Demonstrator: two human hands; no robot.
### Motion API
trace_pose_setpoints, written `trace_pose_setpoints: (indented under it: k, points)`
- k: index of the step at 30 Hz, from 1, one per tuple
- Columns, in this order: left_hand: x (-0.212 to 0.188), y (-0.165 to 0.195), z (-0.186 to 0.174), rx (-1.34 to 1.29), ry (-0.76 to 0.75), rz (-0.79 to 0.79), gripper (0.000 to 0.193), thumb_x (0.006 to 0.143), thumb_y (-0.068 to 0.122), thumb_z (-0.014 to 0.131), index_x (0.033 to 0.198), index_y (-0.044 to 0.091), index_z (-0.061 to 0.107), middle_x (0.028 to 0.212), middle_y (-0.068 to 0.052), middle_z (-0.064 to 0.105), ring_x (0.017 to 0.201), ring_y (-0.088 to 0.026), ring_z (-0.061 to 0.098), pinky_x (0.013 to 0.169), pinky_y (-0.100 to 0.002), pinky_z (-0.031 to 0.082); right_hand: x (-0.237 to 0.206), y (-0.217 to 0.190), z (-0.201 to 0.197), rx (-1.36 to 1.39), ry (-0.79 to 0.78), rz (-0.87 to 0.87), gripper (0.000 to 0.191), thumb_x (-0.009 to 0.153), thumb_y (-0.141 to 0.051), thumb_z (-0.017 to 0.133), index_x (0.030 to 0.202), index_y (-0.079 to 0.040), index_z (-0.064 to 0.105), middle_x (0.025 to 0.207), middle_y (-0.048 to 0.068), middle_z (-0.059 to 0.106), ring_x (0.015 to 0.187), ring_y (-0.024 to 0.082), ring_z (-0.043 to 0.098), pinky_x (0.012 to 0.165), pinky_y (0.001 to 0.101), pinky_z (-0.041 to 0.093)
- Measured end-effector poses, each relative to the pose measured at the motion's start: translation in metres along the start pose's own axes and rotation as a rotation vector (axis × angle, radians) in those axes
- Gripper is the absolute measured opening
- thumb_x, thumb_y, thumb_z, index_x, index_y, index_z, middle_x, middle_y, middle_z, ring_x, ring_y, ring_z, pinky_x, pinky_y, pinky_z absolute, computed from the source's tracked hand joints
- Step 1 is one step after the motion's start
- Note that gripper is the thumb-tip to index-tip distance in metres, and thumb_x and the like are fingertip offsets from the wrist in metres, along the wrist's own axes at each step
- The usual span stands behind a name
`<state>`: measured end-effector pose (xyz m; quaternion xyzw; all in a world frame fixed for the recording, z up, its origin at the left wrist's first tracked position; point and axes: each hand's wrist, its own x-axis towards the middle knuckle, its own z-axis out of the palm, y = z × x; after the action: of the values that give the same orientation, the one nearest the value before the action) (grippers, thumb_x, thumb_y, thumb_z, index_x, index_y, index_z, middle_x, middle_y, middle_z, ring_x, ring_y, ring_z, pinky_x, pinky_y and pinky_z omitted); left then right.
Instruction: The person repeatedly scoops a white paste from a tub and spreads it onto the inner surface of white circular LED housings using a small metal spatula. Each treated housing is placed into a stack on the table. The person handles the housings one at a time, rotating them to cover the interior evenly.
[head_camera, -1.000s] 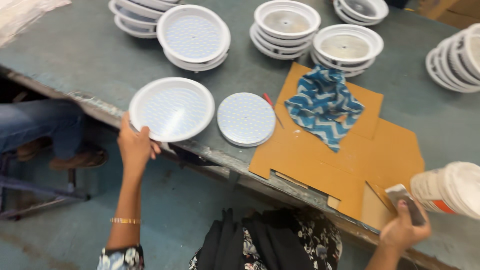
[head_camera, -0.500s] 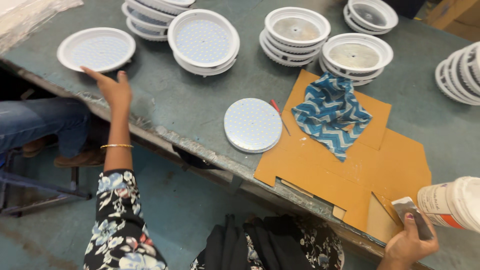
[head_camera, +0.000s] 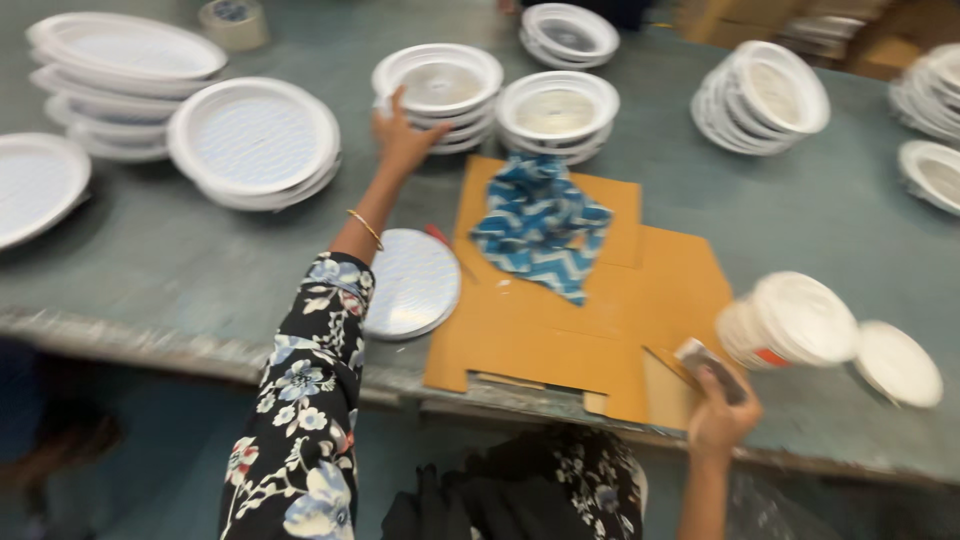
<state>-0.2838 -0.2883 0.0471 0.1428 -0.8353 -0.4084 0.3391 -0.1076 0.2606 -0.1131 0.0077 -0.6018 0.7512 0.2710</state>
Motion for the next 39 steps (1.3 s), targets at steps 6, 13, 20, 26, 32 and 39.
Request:
trace_pose_setpoints:
  k: [6,13,20,26,32,39]
  points:
    - [0.011,0.045,0.034,0.008,0.172,0.042,0.049,0.065,0.043,0.098,0.094,0.012,0.074,0.106,-0.019,0.064,0.105,-0.039,0.056,0.089,-0.051,0.043,0.013,-0.01,-0.008,-0.066,0.056,0.08,0.026,0.086,0.002,0.073,0.112,0.006,0.07,0.109,0.011,0.073,0.1,0.018,0.069,0.097,0.03,0.053]
    - [-0.005,0.086,0.019,-0.329,0.096,0.09,0.036,0.079,0.014,0.1,0.099,0.007,0.07,0.109,-0.009,0.067,0.101,-0.022,0.063,0.089,-0.037,0.052,0.011,-0.039,-0.011,-0.178,0.037,0.002,0.02,0.088,0.001,0.071,0.108,0.007,0.074,0.105,0.009,0.075,0.098,0.015,0.068,0.093,0.0271,0.052]
    - [-0.113,0.082,-0.029,-0.736,-0.566,0.005,0.024,0.089,-0.003,0.064,0.11,0.007,0.066,0.103,-0.007,0.073,0.094,-0.015,0.072,0.086,-0.029,0.059,0.011,-0.049,-0.007,-0.135,0.001,0.008,0.022,0.088,0.001,0.07,0.108,0.007,0.074,0.105,0.009,0.075,0.097,0.014,0.068,0.092,0.0268,0.052]
    - [-0.221,0.065,0.008,-0.719,-1.095,-0.211,0.025,0.078,-0.003,0.079,0.098,0.006,0.068,0.105,-0.013,0.074,0.097,-0.018,0.073,0.089,-0.033,0.061,0.003,-0.047,-0.009,-0.169,0.032,0.058,0.022,0.09,-0.003,0.07,0.109,0.007,0.074,0.104,0.009,0.075,0.096,0.016,0.068,0.093,0.0281,0.052]
    - [-0.191,0.071,0.038,-1.235,-1.282,-0.287,0.016,0.086,0.011,0.072,0.092,0.007,0.058,0.137,-0.014,0.068,0.12,-0.024,0.068,0.101,-0.038,0.053,0.004,-0.055,-0.001,-0.171,0.028,0.052,0.024,0.086,-0.001,0.07,0.108,0.007,0.074,0.106,0.01,0.076,0.099,0.016,0.068,0.094,0.0291,0.05]
    - [-0.192,0.061,0.09,-0.755,-1.14,-0.21,0.041,0.087,0.016,0.073,0.124,0.009,0.058,0.116,-0.009,0.062,0.102,-0.017,0.063,0.081,-0.031,0.056,0.007,-0.05,0.006,-0.177,0.032,0.081,0.023,0.088,0.0,0.07,0.109,0.008,0.073,0.107,0.011,0.075,0.1,0.016,0.068,0.094,0.0288,0.051]
